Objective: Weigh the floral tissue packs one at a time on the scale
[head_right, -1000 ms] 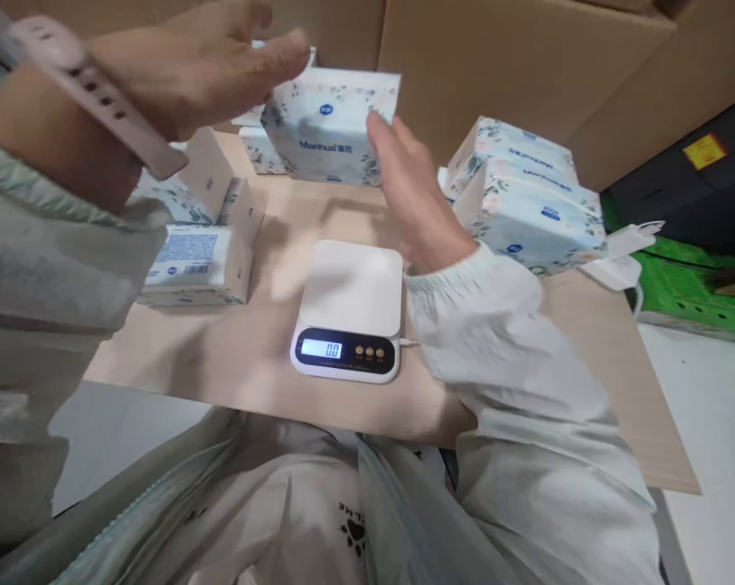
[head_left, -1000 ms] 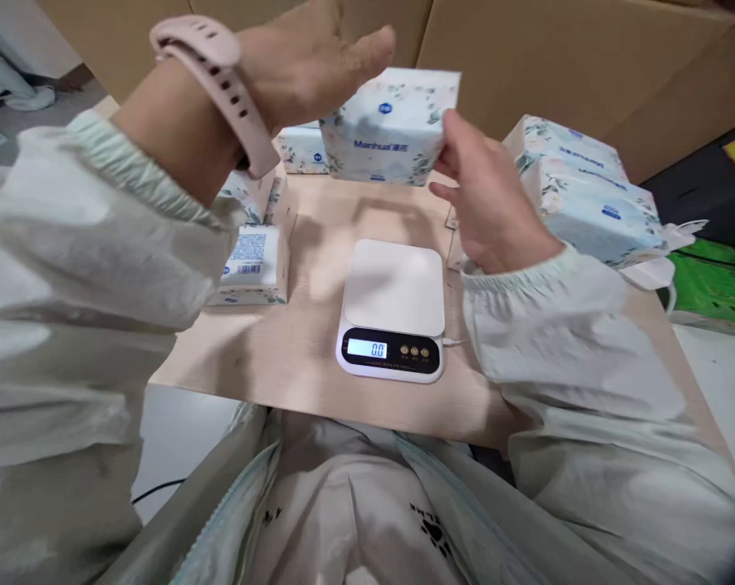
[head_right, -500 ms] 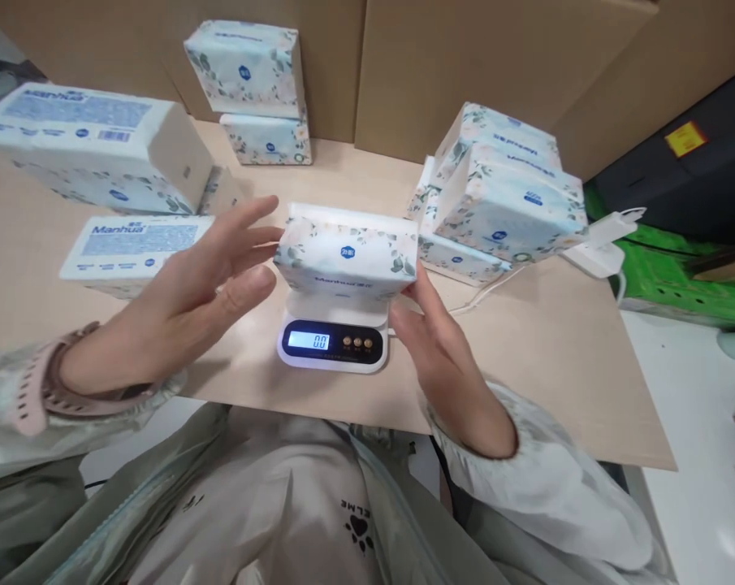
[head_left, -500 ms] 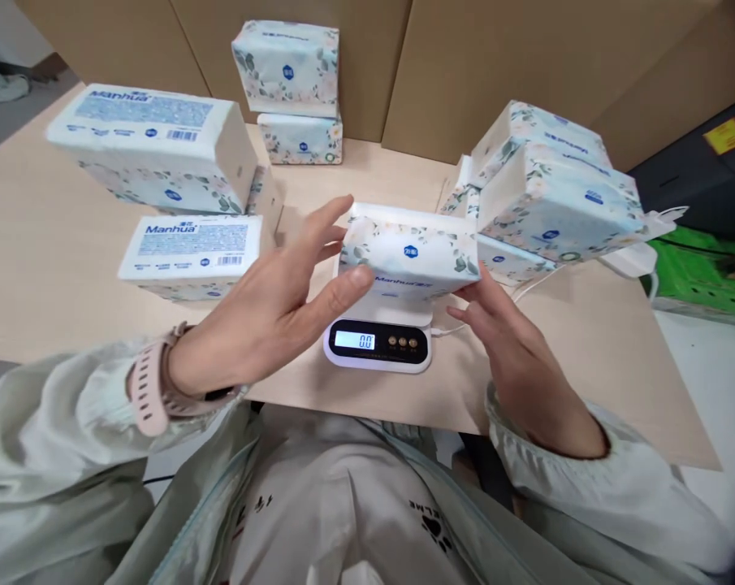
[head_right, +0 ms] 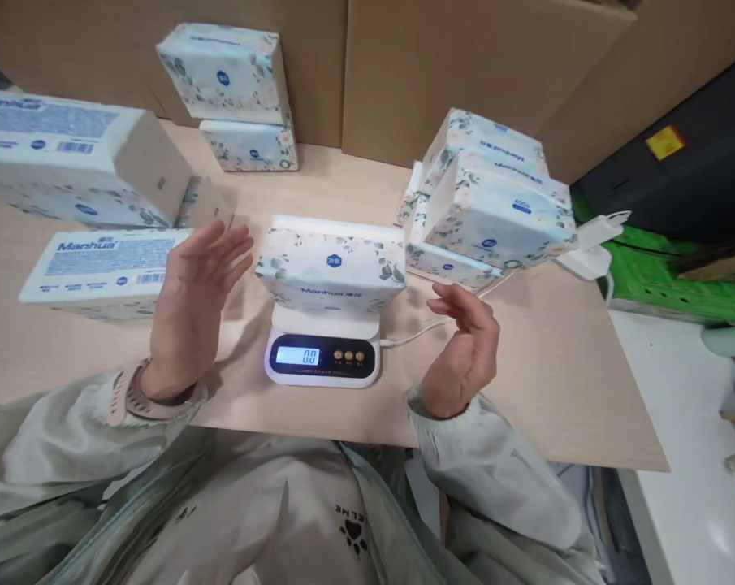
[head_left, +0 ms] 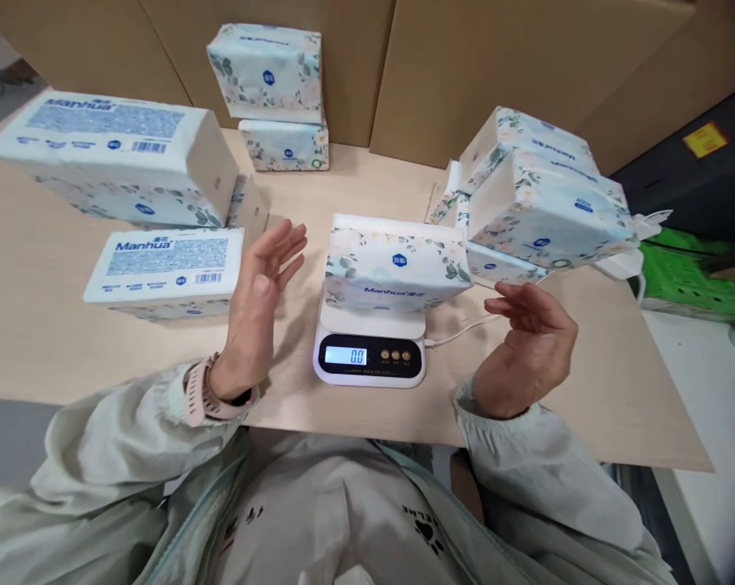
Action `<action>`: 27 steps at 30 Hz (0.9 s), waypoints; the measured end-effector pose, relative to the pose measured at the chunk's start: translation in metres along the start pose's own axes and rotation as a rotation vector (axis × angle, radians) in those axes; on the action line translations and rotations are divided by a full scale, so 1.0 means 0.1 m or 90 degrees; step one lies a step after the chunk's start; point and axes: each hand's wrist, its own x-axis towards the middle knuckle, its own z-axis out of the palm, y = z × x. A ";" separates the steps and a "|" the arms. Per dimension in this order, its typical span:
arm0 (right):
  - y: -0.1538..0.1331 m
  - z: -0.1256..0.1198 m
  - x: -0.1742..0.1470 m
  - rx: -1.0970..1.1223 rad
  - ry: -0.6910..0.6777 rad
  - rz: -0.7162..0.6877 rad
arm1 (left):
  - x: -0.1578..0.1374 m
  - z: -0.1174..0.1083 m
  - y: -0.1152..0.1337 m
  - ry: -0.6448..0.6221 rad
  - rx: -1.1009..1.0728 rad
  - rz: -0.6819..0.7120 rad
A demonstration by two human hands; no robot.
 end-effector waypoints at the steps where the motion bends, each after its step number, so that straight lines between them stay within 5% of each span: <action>1: 0.01 0.00 0.01 0.010 0.012 0.008 | 0.00 0.00 0.02 -0.004 -0.005 -0.003; 14: 0.05 0.01 0.03 0.027 0.029 0.026 | 0.00 0.02 0.13 -0.007 -0.002 -0.085; 19: -0.09 0.02 0.02 -0.039 0.030 0.090 | 0.00 -0.01 0.05 -0.029 -0.007 -0.052; 27: -0.07 -0.10 0.00 -0.083 -0.111 0.117 | -0.01 -0.04 -0.03 -0.058 0.001 -0.046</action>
